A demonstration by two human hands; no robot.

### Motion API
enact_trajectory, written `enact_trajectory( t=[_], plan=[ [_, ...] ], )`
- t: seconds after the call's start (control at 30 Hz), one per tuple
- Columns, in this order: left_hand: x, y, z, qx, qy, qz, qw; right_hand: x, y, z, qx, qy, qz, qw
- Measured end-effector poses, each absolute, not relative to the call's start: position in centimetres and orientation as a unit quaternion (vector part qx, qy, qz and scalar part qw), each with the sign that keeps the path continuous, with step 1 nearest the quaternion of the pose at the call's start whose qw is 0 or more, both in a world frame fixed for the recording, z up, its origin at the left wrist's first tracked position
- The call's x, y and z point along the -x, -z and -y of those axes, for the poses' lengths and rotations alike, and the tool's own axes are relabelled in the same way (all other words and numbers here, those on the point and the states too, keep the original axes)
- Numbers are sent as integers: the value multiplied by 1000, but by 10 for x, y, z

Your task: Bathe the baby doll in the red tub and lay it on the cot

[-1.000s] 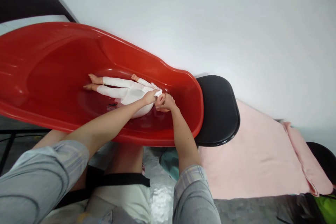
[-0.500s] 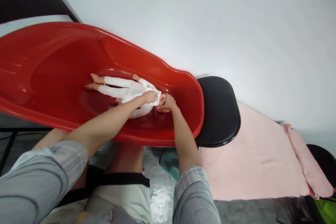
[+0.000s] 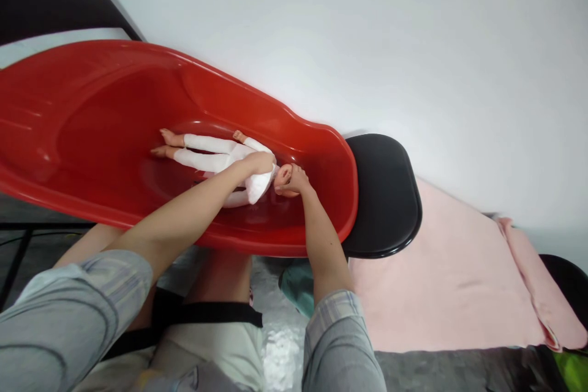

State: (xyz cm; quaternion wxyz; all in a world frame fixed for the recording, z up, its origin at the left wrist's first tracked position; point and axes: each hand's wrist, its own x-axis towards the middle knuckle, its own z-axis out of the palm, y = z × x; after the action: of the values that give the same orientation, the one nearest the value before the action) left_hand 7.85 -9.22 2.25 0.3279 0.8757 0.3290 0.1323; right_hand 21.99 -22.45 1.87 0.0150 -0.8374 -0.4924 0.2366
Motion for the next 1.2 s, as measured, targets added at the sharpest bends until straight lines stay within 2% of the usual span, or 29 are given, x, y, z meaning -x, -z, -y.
enact_trajectory(
  t=[0.1, 0.2, 0.47, 0.6, 0.67, 0.83, 0.9, 1.03, 1.2],
  plan=[
    [-71, -47, 90, -885, -110, -372, 257, -220, -19, 224, 837, -241, 490, 12],
    [-67, -59, 95, -874, -157, -401, 224, -220, -19, 223, 836, -245, 491, 11],
    [-74, -34, 88, -736, -343, -489, 317, -220, -20, 224, 837, -249, 487, 20],
    [-79, -19, 84, -671, -387, -513, 370, -220, -20, 224, 836, -251, 488, 25],
    [-80, -10, 89, -706, -363, -470, 386, -220, -19, 224, 836, -250, 488, 31],
    [-87, 18, 106, -858, -149, -305, 385, -217, -20, 223, 831, -245, 498, 28],
    [-91, 27, 108, -883, -106, -260, 377, -216, -21, 223, 830, -241, 502, 20],
    [-92, 28, 106, -904, -83, -247, 340, -217, -21, 223, 832, -241, 500, 15],
    [-78, 4, 107, -920, -13, -272, 280, -221, -19, 223, 828, -248, 503, 28]
  ],
)
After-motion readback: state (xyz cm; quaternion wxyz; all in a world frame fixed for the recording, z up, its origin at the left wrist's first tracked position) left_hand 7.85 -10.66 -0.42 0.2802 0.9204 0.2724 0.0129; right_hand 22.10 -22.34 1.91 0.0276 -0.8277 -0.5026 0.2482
